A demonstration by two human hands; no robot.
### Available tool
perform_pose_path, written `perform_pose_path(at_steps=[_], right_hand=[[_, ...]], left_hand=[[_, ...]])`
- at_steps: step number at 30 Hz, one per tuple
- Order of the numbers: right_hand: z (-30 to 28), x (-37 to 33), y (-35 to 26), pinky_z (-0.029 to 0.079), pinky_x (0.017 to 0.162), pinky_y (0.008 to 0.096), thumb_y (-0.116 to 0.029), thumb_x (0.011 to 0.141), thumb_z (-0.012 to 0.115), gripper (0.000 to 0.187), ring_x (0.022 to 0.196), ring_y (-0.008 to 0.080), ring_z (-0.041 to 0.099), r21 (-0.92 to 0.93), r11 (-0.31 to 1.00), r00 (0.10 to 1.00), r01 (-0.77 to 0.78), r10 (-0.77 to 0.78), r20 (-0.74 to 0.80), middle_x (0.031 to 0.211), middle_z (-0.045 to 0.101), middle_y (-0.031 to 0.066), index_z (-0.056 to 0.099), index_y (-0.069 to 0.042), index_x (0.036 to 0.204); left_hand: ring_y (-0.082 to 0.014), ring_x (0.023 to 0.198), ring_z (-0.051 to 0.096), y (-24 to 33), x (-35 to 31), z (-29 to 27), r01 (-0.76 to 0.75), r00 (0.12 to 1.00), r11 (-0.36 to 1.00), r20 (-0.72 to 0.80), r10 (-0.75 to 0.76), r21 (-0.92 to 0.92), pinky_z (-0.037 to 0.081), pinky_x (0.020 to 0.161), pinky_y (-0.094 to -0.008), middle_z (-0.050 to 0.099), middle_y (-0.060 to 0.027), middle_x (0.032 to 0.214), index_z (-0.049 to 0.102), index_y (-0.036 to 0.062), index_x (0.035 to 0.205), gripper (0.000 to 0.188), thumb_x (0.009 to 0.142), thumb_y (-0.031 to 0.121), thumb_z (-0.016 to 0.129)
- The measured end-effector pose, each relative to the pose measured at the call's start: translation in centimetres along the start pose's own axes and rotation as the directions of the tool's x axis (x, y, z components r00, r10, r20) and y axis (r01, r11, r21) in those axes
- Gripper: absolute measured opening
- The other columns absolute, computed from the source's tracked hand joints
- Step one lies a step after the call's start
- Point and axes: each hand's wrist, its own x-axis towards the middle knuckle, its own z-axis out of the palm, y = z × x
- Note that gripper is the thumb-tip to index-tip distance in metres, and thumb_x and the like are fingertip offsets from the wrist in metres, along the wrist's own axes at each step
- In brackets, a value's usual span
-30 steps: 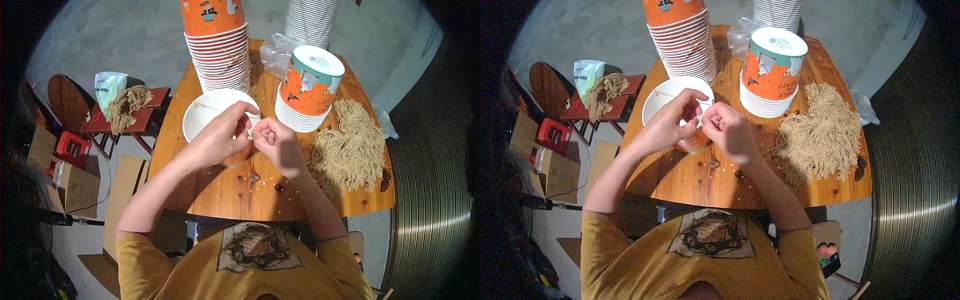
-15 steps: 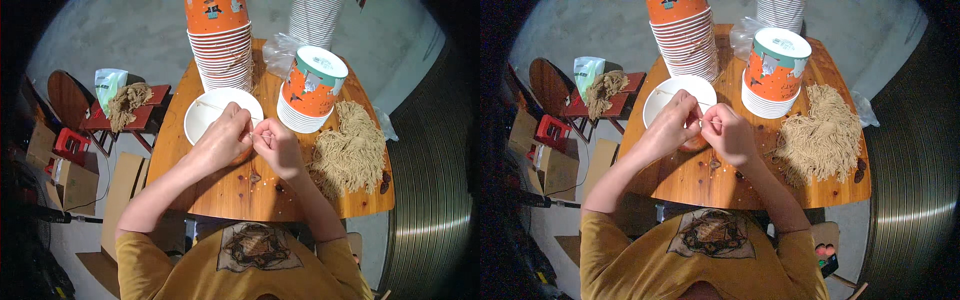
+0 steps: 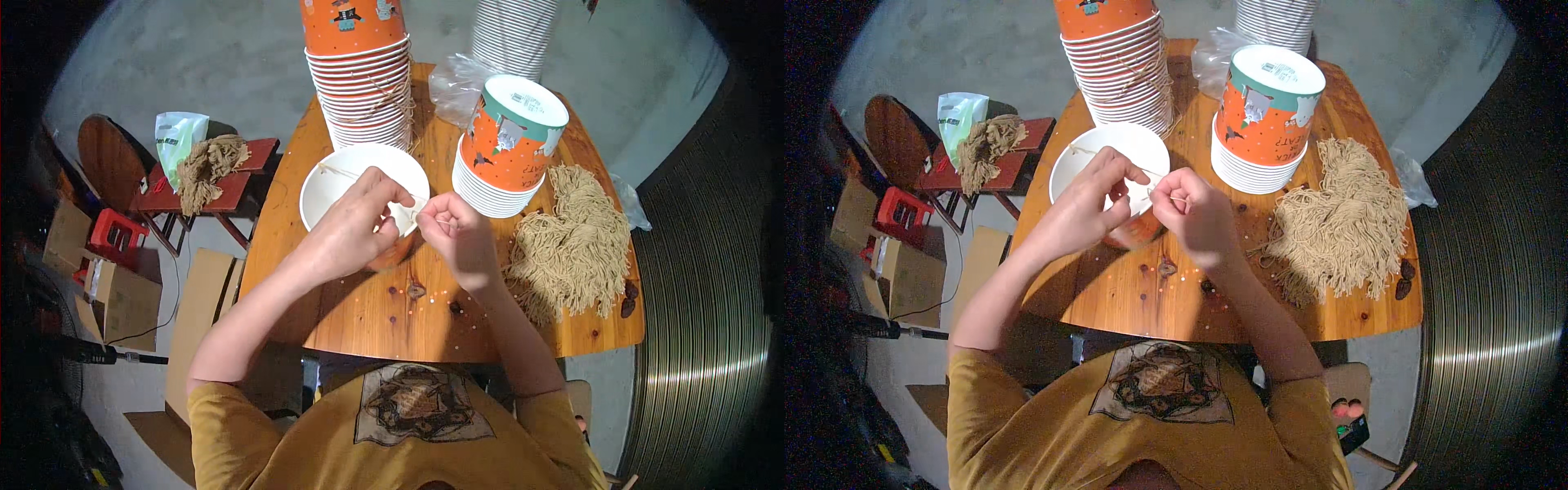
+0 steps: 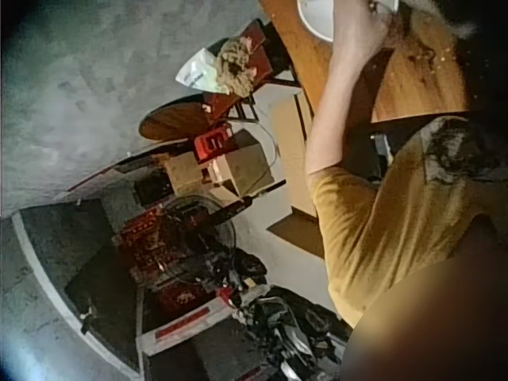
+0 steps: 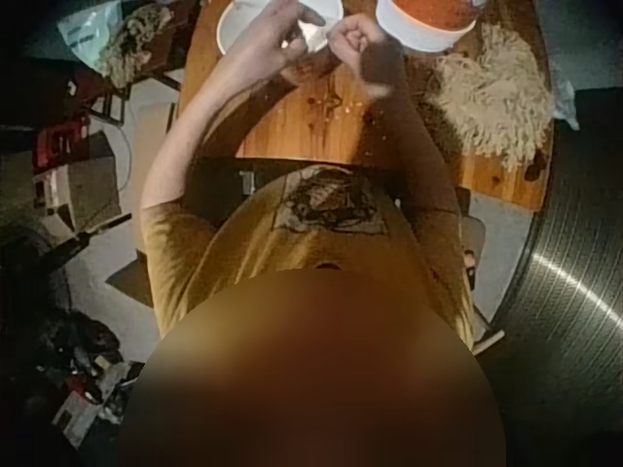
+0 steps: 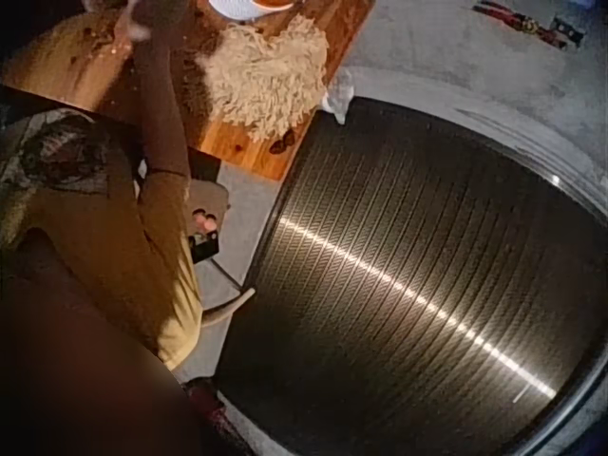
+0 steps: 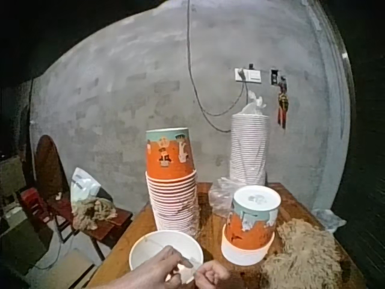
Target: Thread and tie string onto a paper tub.
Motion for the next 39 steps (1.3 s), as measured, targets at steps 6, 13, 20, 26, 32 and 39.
perform_pose_path(at_steps=[6,13,20,26,32,39], right_hand=[[0.3,-0.2,-0.4,0.036,0.048,0.0222,-0.008,0.082,0.064,0.009,0.053,0.0038,0.045,-0.070,0.997,0.999,0.027,-0.029,-0.024,0.059,0.051,-0.0018,0.057,-0.001,0.083],[0.2,-0.3,-0.1,0.038,0.048,0.0225,-0.009,0.084,0.063,0.010,0.054,0.0038,0.046,-0.057,0.998,1.000,0.018,-0.019,-0.017,0.060,0.053,-0.0010,0.057,-0.001,0.084],[0.2,-0.6,-0.5,0.039,0.050,0.0228,-0.006,0.083,0.063,0.009,0.055,0.0048,0.047,-0.021,1.000,0.999,-0.010,0.011,0.033,0.063,0.053,0.0011,0.056,-0.001,0.086],[0.3,-0.7,-0.6,0.043,0.052,0.0238,-0.005,0.082,0.064,0.010,0.058,0.0062,0.052,-0.112,0.990,0.996,0.090,-0.090,-0.001,0.066,0.056,0.0030,0.056,-0.001,0.087],[0.3,-0.7,-1.0,0.046,0.055,0.0251,-0.005,0.080,0.065,0.012,0.060,0.0098,0.056,-0.158,0.983,0.995,0.093,-0.097,-0.016,0.070,0.058,0.0060,0.056,-0.001,0.087],[0.1,-0.8,-1.1,0.047,0.056,0.0261,-0.006,0.081,0.064,0.011,0.060,0.0117,0.058,-0.176,0.980,0.996,0.092,-0.092,0.005,0.072,0.060,0.0066,0.057,-0.002,0.088]], left_hand=[[-0.0296,0.083,0.057,0.5,-0.4,0.8,-0.054,0.996,0.997,-0.065,0.058,0.062,0.047,0.074,-0.0378,0.055,-0.0145,0.090,0.056,0.0015,0.099,0.020,0.081,0.008,0.062],[-0.0320,0.076,0.061,0.7,0.0,1.0,0.110,0.993,0.991,-0.028,-0.113,-0.077,0.048,0.068,-0.0382,0.060,-0.0175,0.082,0.056,-0.0008,0.091,0.013,0.083,0.008,0.062],[-0.0345,0.080,0.056,0.4,-0.3,1.3,-0.076,0.986,0.988,-0.138,0.094,0.131,0.046,0.070,-0.0421,0.055,-0.0166,0.082,0.054,0.0006,0.089,0.013,0.080,0.005,0.063],[-0.0355,0.081,0.054,1.0,-0.6,2.0,-0.087,0.965,0.951,-0.210,0.154,0.298,0.045,0.071,-0.0439,0.052,-0.0163,0.082,0.051,0.0002,0.086,0.014,0.078,0.003,0.061],[-0.0229,0.070,0.057,0.7,-0.6,2.5,0.012,0.968,0.995,-0.249,0.013,0.102,0.046,0.064,-0.0335,0.056,-0.0114,0.080,0.052,0.0005,0.090,0.014,0.080,0.001,0.062],[-0.0120,0.072,0.056,0.7,-0.5,2.3,0.109,0.971,0.987,-0.201,-0.130,-0.114,0.047,0.063,-0.0279,0.057,-0.0065,0.078,0.051,-0.0008,0.089,0.010,0.084,0.002,0.059]])
